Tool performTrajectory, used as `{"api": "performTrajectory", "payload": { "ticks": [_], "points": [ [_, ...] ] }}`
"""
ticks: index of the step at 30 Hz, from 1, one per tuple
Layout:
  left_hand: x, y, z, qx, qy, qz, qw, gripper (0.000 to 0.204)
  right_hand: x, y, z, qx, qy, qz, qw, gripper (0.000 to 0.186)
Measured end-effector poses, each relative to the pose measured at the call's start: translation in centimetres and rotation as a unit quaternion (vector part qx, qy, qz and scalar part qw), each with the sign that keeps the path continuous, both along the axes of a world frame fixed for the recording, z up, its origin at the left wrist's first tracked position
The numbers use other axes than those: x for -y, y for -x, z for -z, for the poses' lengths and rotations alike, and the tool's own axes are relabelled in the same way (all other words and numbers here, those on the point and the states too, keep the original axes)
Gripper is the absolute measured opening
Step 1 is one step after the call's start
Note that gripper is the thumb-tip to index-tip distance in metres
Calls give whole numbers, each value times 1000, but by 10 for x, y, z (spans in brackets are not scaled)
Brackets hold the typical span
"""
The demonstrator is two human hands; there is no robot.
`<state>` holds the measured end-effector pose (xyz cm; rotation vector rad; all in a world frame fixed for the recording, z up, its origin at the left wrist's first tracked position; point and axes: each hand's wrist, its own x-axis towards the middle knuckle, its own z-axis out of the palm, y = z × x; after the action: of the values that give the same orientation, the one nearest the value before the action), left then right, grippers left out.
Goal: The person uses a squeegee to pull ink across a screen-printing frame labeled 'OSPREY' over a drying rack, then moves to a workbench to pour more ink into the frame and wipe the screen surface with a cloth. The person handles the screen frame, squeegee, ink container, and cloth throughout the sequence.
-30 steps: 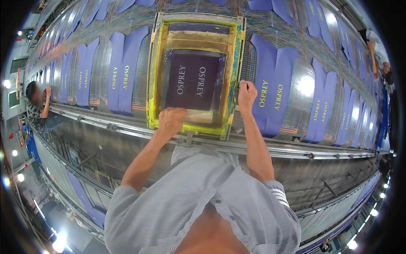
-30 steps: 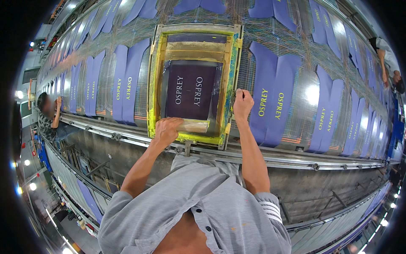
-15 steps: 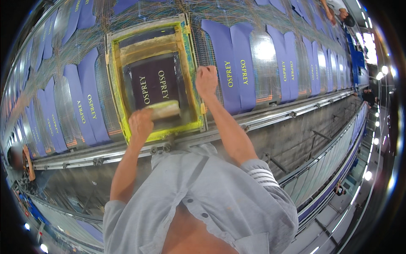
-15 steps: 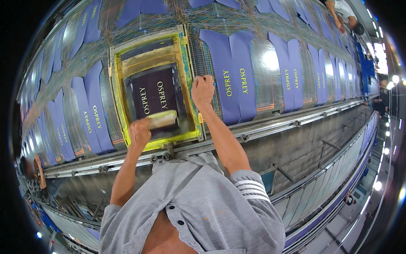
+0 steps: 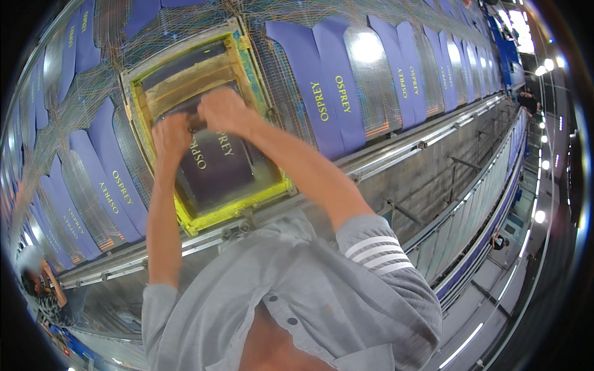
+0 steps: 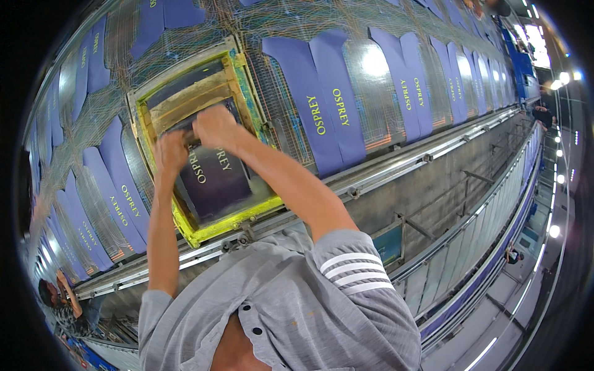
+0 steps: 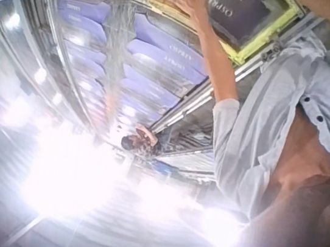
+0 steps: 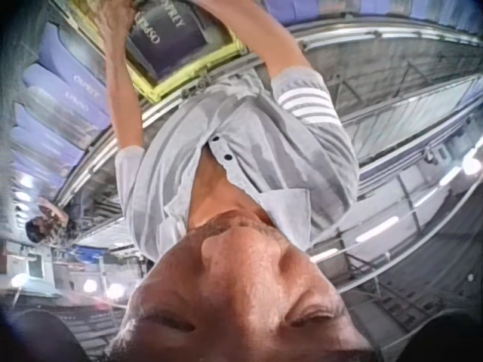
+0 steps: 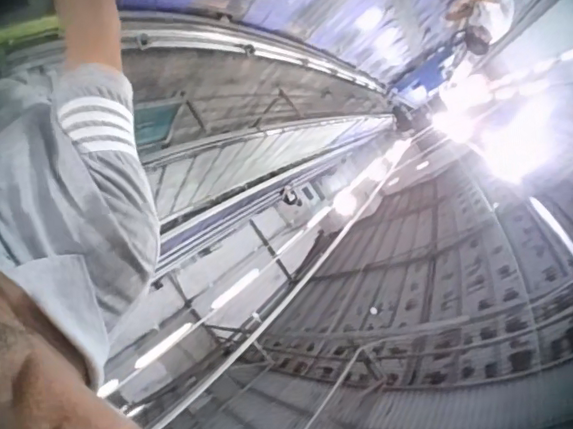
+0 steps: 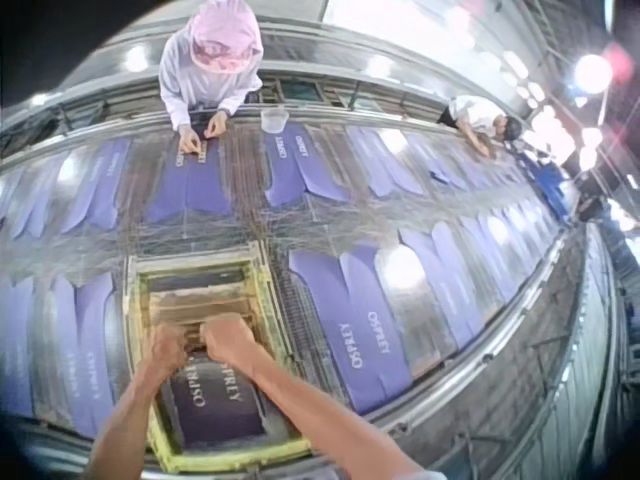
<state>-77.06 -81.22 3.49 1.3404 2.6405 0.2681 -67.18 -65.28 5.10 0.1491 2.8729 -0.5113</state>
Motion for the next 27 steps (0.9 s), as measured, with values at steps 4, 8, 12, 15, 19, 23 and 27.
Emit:
{"api": "performTrajectory", "payload": {
  "ticks": [4,8,12,15,19,23,27],
  "points": [
    [75,-94,10,30,-48,-13,998,11,68,-97,22,-53,62,-6,997,15],
    [109,-141,1,100,-39,-9,994,12,101,-143,16,0,96,0,995,15],
    [64,-76,-19,101,56,-1,993,10,55,-70,-17,85,59,-22,994,21],
    [10,-4,-22,24,12,16,1000,10,4,-1,-6,8,36,3,999,20],
    [-21,41,-12,-25,14,12,1000,9,-25,43,-11,11,25,3,1000,17],
    [-6,-8,-9,51,31,12,998,6,-7,0,-5,50,-19,-21,998,18],
    [61,-102,-22,78,14,6,997,5,63,-100,0,31,25,-52,998,19]
  ]
}}
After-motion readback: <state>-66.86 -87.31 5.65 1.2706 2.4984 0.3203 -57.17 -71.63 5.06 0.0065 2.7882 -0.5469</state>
